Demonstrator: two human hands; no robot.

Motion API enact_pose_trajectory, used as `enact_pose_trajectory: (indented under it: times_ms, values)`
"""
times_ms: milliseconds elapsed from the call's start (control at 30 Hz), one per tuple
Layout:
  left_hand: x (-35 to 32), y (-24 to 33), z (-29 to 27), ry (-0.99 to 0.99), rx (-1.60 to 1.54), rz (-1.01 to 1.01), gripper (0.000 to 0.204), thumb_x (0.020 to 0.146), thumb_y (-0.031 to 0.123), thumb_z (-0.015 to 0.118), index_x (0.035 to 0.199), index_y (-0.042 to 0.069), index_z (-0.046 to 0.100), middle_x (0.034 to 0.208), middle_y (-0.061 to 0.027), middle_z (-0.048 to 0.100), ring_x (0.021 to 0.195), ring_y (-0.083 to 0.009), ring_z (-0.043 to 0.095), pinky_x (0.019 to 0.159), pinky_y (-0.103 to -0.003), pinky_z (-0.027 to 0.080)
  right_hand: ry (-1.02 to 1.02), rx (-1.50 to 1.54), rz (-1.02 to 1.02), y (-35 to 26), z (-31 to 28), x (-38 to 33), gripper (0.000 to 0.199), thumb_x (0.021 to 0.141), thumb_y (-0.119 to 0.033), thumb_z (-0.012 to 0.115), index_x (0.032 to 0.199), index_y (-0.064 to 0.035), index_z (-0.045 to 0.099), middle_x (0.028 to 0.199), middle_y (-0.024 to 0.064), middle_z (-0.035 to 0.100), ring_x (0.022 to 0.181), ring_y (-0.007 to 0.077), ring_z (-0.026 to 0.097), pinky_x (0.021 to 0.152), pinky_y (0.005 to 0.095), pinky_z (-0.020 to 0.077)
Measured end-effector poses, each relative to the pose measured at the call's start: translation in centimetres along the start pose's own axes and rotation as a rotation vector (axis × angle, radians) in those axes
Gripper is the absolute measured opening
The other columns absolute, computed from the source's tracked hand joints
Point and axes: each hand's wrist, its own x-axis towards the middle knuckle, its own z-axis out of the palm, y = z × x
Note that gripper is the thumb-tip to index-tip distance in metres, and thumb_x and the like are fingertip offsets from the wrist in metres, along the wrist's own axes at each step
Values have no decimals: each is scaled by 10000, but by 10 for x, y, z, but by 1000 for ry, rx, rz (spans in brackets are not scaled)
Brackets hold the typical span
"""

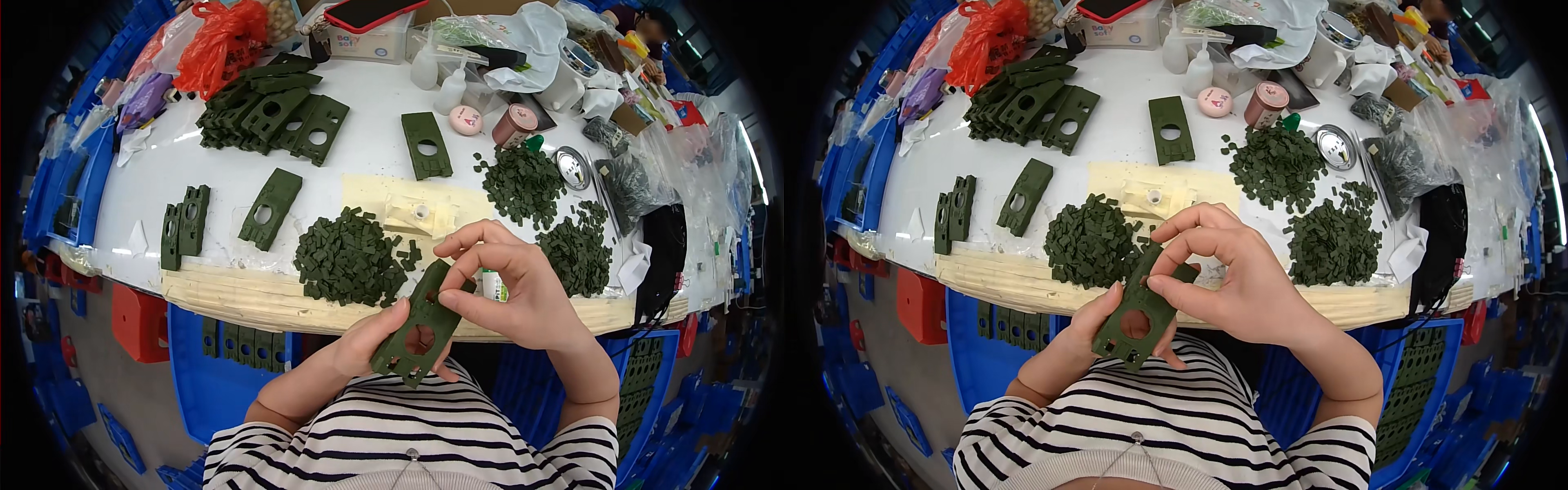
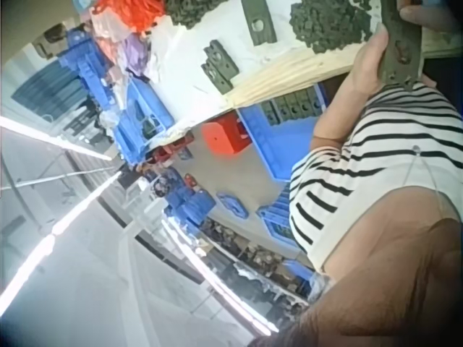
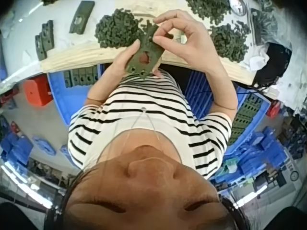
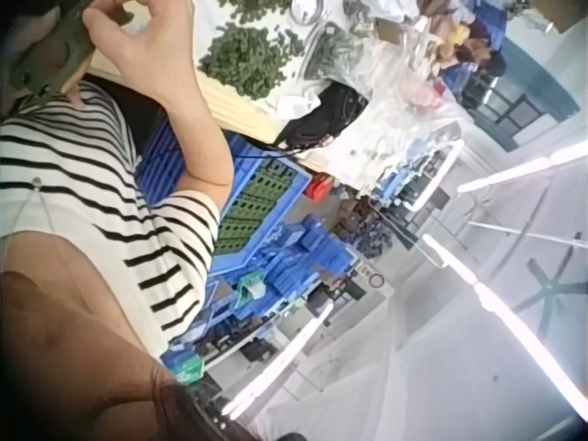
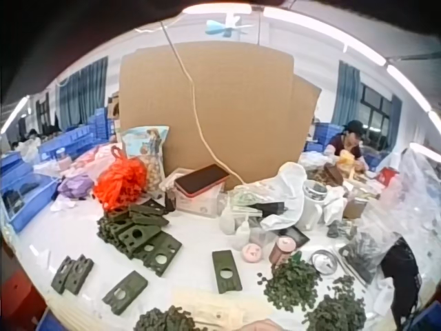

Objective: Assembling plastic toy tank hulls by applying glue and attaching components at a workbench.

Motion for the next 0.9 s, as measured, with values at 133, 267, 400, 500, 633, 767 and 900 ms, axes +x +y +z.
enact_pose_trajectory:
  times_ms: [133, 267, 400, 500, 633, 767, 900]
  values:
    - [-1, 0, -4, -14, 12, -10, 668, 983, 506, 262, 1402, -14, 267, 925, -154, 536, 743, -229, 549, 816, -570, 526, -28, 59, 52, 2, 3, 1, 78, 765, -67, 715, 805, -28, 660, 1065, 76, 599, 1007, 165, 547, 904, 310, 389]
    - [-1, 1, -5, -15, -4, -16, 652, 986, 494, 259, 1391, -17, 286, 913, -155, 536, 745, -231, 550, 817, -568, 527, -55, 84, 70, 2, 4, 4, 78, 771, -69, 713, 807, -28, 658, 1051, 67, 597, 975, 151, 547, 859, 299, 392]
    - [-1, 3, -3, -3, -4, -17, 652, 988, 490, 253, 1388, -24, 286, 897, -156, 534, 742, -229, 550, 821, -558, 529, -58, 77, 76, 2, 4, 6, 79, 766, -65, 714, 806, -27, 657, 1042, 66, 595, 964, 151, 549, 852, 295, 396]
    - [-1, 4, -2, 5, -1, -21, 653, 989, 485, 248, 1386, -32, 283, 885, -155, 533, 738, -223, 549, 826, -545, 532, -49, 57, 63, 3, 5, 6, 79, 762, -62, 714, 804, -26, 656, 1035, 68, 595, 955, 151, 552, 844, 293, 400]
    - [-2, 6, -2, 8, 61, -18, 652, 991, 476, 245, 1387, -41, 276, 874, -148, 533, 741, -216, 552, 834, -532, 533, -46, 42, 51, 3, 6, 6, 80, 759, -62, 713, 798, -26, 653, 1023, 68, 597, 944, 151, 556, 839, 293, 404]
    - [-4, 5, -10, -86, 37, 1, 586, 1009, 450, 226, 1330, -27, 340, 1039, -142, 549, 946, -258, 621, 863, -432, 535, -47, 10, 45, 0, 5, 7, 86, 753, -64, 717, 786, -28, 646, 999, 68, 602, 929, 154, 564, 838, 291, 409]
    - [-2, 5, -10, -100, 78, 17, 626, 998, 484, 245, 1376, -13, 287, 1040, -123, 524, 936, -207, 592, 859, -427, 537, -31, -19, 23, 1, 6, 7, 98, 746, -65, 724, 773, -31, 636, 981, 73, 605, 919, 160, 571, 834, 286, 418]
